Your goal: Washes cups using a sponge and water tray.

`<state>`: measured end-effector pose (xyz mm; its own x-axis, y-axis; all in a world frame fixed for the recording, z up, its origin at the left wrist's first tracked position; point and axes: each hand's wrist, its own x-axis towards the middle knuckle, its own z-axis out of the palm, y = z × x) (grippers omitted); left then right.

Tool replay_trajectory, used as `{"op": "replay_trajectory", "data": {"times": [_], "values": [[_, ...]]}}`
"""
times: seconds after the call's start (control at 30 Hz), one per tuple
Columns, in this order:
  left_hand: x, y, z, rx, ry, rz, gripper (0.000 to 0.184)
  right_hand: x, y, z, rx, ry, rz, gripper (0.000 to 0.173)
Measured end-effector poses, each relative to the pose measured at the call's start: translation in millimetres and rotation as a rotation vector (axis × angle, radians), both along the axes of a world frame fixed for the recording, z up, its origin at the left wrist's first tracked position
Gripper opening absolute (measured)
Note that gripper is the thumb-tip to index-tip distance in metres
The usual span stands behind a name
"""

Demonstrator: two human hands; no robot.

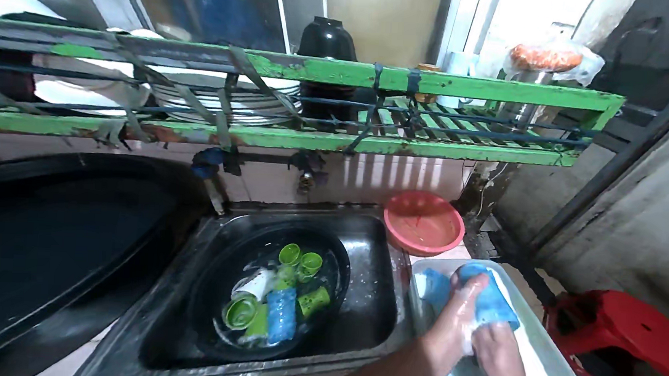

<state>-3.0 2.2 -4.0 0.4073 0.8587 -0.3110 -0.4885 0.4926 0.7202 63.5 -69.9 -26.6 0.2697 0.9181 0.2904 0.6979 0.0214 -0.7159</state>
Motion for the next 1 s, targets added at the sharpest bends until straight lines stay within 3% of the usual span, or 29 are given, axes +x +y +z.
{"op": "replay_trajectory", "data": {"times": [0.07, 0.1, 0.13, 0.23, 0.27, 0.3, 0.33, 0.43, 0.47, 0.5, 0.53, 0.63, 0.67, 0.7, 0.73, 0.8, 0.83, 0.9, 1.0], "values": [[13, -11, -7, -0.018, 0.161, 0.09, 0.079, 26, 8, -31, -0.037, -0.315, 0.101, 0.04], [17, -14, -12, -0.022, 0.205, 0.11, 0.086, 33, 10, -39, -0.059, -0.253, 0.109, 0.041], [18, -13, -15, -0.025, 0.21, 0.113, 0.089, 35, 13, -39, -0.08, -0.04, 0.078, 0.038], [9, 0, -19, -0.024, 0.042, 0.11, 0.076, 9, 19, 0, -0.055, 1.024, -0.182, 0.024], [3, 7, -16, -0.034, -0.034, 0.074, 0.065, -2, 20, 14, -0.037, 1.164, -0.241, 0.026], [-1, 12, -14, -0.059, -0.078, 0.025, 0.053, -11, 18, 21, -0.018, 1.146, -0.245, 0.027], [-3, 14, -11, -0.072, -0.089, -0.024, 0.049, -15, 15, 20, -0.018, 0.957, -0.212, 0.028], [3, 3, -6, -0.038, 0.103, 0.051, 0.06, 10, 10, -23, -0.035, -0.111, 0.04, 0.036], [9, -3, -9, -0.039, 0.168, 0.103, 0.068, 21, 11, -40, 0.01, -0.312, 0.087, 0.039], [12, -6, -13, -0.045, 0.195, 0.132, 0.074, 28, 12, -49, 0.014, -0.332, 0.114, 0.042], [12, -7, -19, -0.057, 0.189, 0.15, 0.075, 28, 10, -47, -0.044, -0.175, 0.11, 0.041], [1, 2, -27, -0.086, 0.075, 0.156, 0.059, 0, 11, -3, -0.209, 0.747, -0.171, 0.015], [-4, 7, -25, -0.092, 0.042, 0.128, 0.052, -8, 10, 7, -0.215, 0.853, -0.209, 0.015], [-7, 10, -23, -0.086, 0.04, 0.084, 0.05, -11, 7, 9, -0.213, 0.781, -0.174, 0.018], [-9, 11, -20, -0.064, 0.065, 0.059, 0.05, -8, 4, 5, -0.214, 0.543, -0.082, 0.025], [-5, 5, -17, 0.015, 0.227, 0.061, 0.052, 9, 1, -21, -0.104, -0.183, 0.113, 0.033], [-5, -1, -17, 0.071, 0.321, 0.032, 0.054, 20, 2, -34, -0.034, -0.395, 0.17, 0.034], [-13, -12, -14, 0.284, 0.525, -0.148, 0.06, 34, 0, -38, -0.097, -0.344, 0.187, 0.034], [-27, -33, -2, 0.916, 0.984, -0.478, 0.068, 43, -3, 1, -0.446, 0.284, 0.02, 0.034]]}}
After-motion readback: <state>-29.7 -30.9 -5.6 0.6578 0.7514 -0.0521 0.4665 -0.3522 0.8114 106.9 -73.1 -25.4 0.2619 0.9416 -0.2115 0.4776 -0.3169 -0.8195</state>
